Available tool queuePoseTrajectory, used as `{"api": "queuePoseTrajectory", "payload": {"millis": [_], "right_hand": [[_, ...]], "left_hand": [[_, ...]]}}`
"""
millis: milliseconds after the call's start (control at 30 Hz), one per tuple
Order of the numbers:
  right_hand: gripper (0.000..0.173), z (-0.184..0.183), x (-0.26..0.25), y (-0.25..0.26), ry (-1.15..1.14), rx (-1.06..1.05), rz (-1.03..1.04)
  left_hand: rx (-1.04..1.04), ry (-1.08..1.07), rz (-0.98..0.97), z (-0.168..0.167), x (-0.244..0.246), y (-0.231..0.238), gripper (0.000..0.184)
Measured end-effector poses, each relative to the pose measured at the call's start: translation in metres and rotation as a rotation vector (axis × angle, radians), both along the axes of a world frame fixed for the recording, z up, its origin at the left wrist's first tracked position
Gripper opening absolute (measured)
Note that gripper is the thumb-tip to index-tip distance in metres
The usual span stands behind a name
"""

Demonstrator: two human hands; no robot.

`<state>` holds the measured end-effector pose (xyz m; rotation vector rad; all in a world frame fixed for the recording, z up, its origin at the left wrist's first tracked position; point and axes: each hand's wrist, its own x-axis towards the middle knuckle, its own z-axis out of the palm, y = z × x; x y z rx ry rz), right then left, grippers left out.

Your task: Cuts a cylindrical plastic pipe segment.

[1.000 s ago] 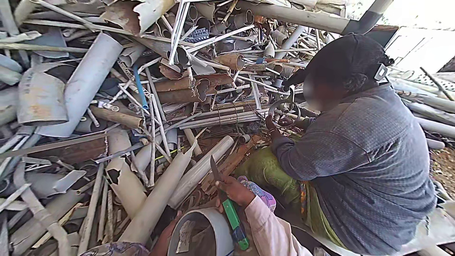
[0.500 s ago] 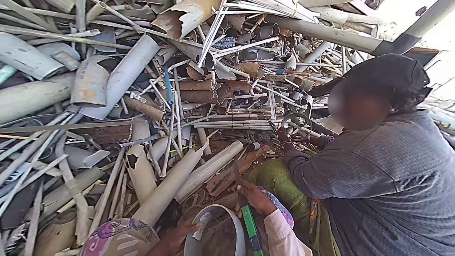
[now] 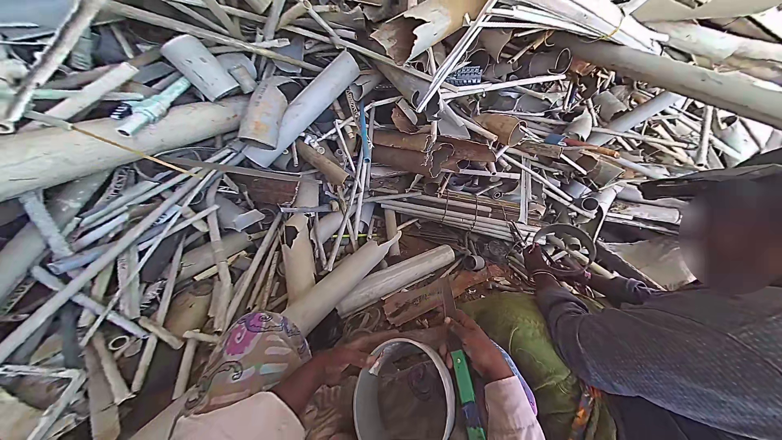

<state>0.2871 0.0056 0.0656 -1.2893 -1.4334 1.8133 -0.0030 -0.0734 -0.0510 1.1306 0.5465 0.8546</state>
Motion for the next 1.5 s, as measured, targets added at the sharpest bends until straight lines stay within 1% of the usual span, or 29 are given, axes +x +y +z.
{"api": "queuePoseTrajectory", "payload": {"millis": [67,167,200,233,267,333,400,467,533,600,667,733,800,867,933,967,1000,1033,1100,1167,1267,1333,1433,1467,1500], "right_hand": [[0.024,-0.002,0.001,0.001,0.045,0.018,-0.045],[0.024,-0.004,0.001,0.001,0.033,0.030,-0.049],[0.025,-0.004,0.002,0.001,0.013,0.037,-0.046],[0.026,-0.005,0.003,0.001,-0.006,0.043,-0.041],[0.027,-0.006,0.004,0.002,-0.018,0.050,-0.037],[0.027,-0.006,0.005,0.001,-0.038,0.063,-0.034],[0.028,-0.005,0.004,0.000,-0.074,0.079,-0.022],[0.028,-0.006,0.005,0.000,-0.108,0.096,0.002],[0.028,-0.008,0.006,0.000,-0.126,0.106,0.019],[0.027,-0.007,0.005,-0.001,-0.135,0.109,0.031],[0.026,-0.007,0.006,-0.001,-0.131,0.103,0.045],[0.030,-0.009,0.007,0.001,-0.125,0.096,0.048],[0.030,-0.009,0.007,0.004,-0.075,0.084,0.030],[0.027,-0.006,0.005,0.003,0.052,0.102,-0.065],[0.032,0.000,0.004,0.001,0.286,0.148,-0.206],[0.037,0.000,0.005,0.003,0.404,0.167,-0.246],[0.041,0.000,0.005,0.004,0.480,0.164,-0.276],[0.044,-0.001,0.004,0.005,0.502,0.139,-0.278],[0.042,-0.005,-0.005,0.000,0.386,0.060,-0.229],[0.040,-0.006,-0.019,-0.010,0.240,0.053,-0.125],[0.034,-0.007,-0.028,-0.020,0.139,0.163,0.043],[0.030,-0.008,-0.030,-0.022,0.064,0.257,0.105],[0.026,-0.011,-0.031,-0.027,0.115,0.297,0.171],[0.026,-0.013,-0.031,-0.028,0.129,0.308,0.199],[0.025,-0.016,-0.031,-0.028,0.128,0.322,0.228]], "left_hand": [[0.071,-0.054,-0.031,-0.006,0.001,0.006,0.104],[0.051,0.020,-0.027,-0.005,0.000,0.005,0.114],[0.027,0.045,-0.019,-0.004,0.001,0.004,0.111],[0.006,0.064,-0.012,-0.001,0.002,0.003,0.102],[-0.005,0.076,-0.038,0.003,0.003,0.002,0.094],[-0.030,0.124,-0.084,0.010,0.003,0.001,0.084],[-0.036,0.211,-0.121,0.014,0.000,0.000,0.090],[-0.020,0.319,-0.106,0.021,0.002,-0.009,0.095],[-0.029,0.335,-0.096,0.019,0.004,-0.012,0.096],[-0.026,0.349,-0.078,0.021,0.007,-0.013,0.086],[-0.077,0.331,-0.054,0.021,0.012,-0.012,0.071],[-0.143,0.334,0.031,0.023,0.017,-0.011,0.054],[-0.147,0.381,0.131,0.024,0.015,-0.008,0.056],[-0.116,0.411,0.235,0.031,0.006,-0.005,0.057],[-0.110,0.351,0.364,0.042,-0.005,-0.004,0.054],[-0.109,0.277,0.438,0.046,-0.009,-0.005,0.052],[-0.140,0.163,0.512,0.049,-0.012,-0.006,0.050],[-0.190,0.029,0.581,0.052,-0.014,-0.006,0.046],[-0.277,-0.247,0.672,0.059,-0.021,-0.004,0.046],[-0.274,-0.388,0.709,0.064,-0.030,0.001,0.047],[-0.257,-0.468,0.672,0.065,-0.035,0.001,0.051],[-0.278,-0.492,0.639,0.069,-0.033,-0.004,0.048],[-0.307,-0.422,0.645,0.084,-0.028,-0.016,0.046],[-0.297,-0.375,0.652,0.094,-0.027,-0.020,0.045],[-0.283,-0.359,0.659,0.097,-0.026,-0.021,0.046]]}}
